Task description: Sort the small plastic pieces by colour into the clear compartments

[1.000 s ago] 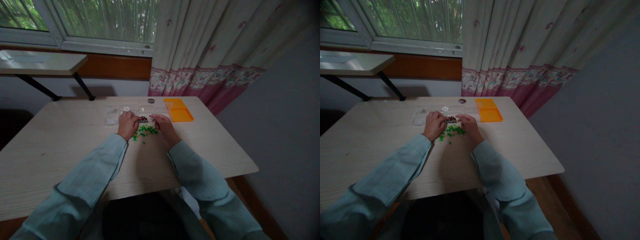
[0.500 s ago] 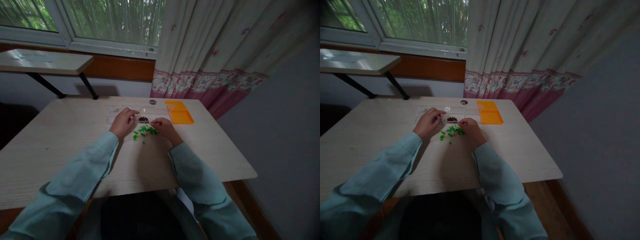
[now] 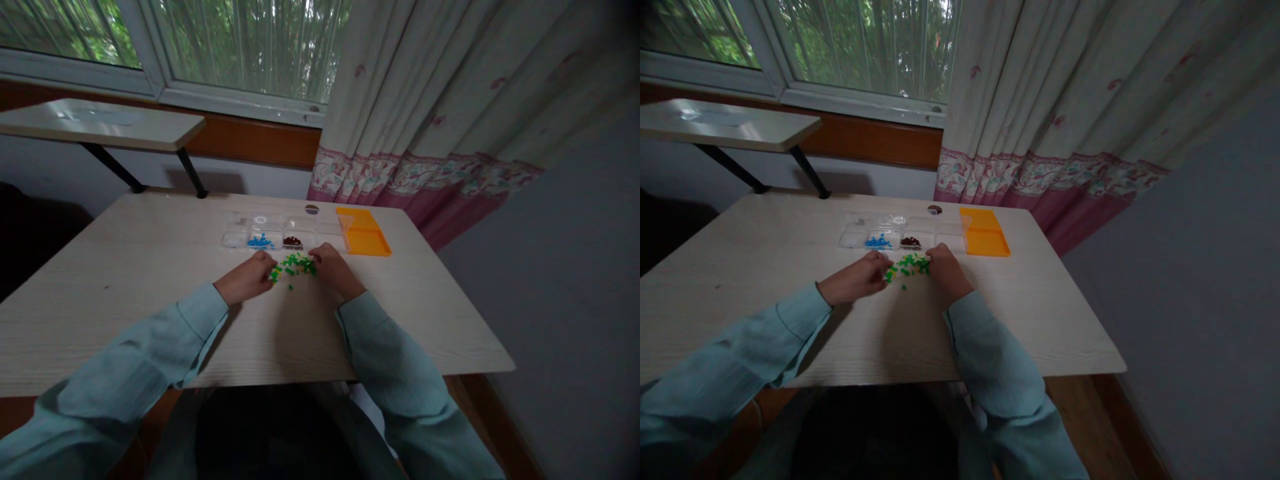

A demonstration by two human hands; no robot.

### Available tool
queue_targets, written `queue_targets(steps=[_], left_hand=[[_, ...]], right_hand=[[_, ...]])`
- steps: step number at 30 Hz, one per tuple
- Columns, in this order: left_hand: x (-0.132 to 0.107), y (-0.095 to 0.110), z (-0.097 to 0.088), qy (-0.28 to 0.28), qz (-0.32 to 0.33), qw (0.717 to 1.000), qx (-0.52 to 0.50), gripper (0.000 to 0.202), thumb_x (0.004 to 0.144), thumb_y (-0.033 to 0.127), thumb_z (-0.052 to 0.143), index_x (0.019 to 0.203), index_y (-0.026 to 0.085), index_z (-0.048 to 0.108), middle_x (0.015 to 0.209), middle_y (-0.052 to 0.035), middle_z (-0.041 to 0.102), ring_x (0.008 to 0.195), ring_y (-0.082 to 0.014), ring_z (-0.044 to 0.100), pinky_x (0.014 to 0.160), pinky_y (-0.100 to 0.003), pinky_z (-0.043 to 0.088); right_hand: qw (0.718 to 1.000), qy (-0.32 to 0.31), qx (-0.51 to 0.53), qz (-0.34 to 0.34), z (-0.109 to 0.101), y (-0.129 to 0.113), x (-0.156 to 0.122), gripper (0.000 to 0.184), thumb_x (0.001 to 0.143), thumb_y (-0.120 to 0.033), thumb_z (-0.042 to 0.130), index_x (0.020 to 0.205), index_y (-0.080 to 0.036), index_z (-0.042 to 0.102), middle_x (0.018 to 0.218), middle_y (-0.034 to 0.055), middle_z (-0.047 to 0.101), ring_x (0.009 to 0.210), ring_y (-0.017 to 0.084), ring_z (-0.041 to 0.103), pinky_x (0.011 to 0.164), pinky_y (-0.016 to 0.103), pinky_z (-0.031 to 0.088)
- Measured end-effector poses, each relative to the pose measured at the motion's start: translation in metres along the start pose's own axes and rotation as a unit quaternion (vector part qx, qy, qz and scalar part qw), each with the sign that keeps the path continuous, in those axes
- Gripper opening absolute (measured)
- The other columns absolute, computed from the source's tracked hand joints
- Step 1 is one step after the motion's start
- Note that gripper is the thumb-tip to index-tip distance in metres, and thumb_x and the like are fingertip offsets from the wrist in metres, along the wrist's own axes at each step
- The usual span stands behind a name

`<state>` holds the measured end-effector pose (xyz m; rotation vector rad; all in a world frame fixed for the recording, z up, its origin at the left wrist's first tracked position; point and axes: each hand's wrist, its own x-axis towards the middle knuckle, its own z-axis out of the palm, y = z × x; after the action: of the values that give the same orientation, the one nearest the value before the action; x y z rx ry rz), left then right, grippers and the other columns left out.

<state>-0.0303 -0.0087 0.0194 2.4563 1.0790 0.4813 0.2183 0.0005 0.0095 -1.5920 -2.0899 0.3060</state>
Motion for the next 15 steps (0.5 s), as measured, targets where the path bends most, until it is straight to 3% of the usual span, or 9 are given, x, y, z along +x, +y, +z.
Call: queue_targets(steps=[4,9,13,15], left_hand=[[0.013,0.003,0.011,0.044,-0.005,0.999,-0.011,0.036,0.074,0.012,0.056,0.110,0.014,0.061,0.099,-0.0090,0.054,0.088,-0.0191,0.056,0.081,-0.033,0.050],[0.025,0.001,0.028,0.107,-0.019,0.993,-0.051,0.033,0.076,0.013,0.057,0.109,0.015,0.063,0.090,-0.0059,0.053,0.081,-0.0174,0.054,0.076,-0.033,0.050],[0.025,-0.004,0.035,0.170,-0.014,0.981,-0.090,0.031,0.082,0.017,0.054,0.112,0.017,0.062,0.097,-0.0055,0.050,0.076,-0.0133,0.052,0.073,-0.030,0.050],[0.024,-0.006,0.036,0.188,-0.011,0.978,-0.086,0.031,0.084,0.017,0.051,0.114,0.017,0.061,0.100,-0.0064,0.050,0.082,-0.0144,0.053,0.077,-0.031,0.050]], right_hand=[[1.000,-0.020,0.018,-0.015,0.008,-0.008,0.000,0.037,0.079,0.000,0.041,0.099,-0.011,0.069,0.096,0.0110,0.060,0.088,0.017,0.055,0.085,0.028,0.044],[0.997,-0.004,0.062,-0.039,0.013,-0.008,0.001,0.039,0.077,0.002,0.040,0.102,-0.011,0.068,0.096,0.0091,0.058,0.090,0.016,0.055,0.087,0.027,0.044],[0.999,0.009,0.032,-0.029,0.015,-0.005,0.001,0.042,0.077,0.003,0.040,0.106,-0.012,0.067,0.098,0.0092,0.055,0.088,0.015,0.054,0.084,0.026,0.044],[0.999,-0.002,0.008,-0.033,0.016,-0.008,0.001,0.041,0.080,0.001,0.040,0.107,-0.014,0.067,0.098,0.0086,0.055,0.088,0.015,0.054,0.083,0.025,0.044]])
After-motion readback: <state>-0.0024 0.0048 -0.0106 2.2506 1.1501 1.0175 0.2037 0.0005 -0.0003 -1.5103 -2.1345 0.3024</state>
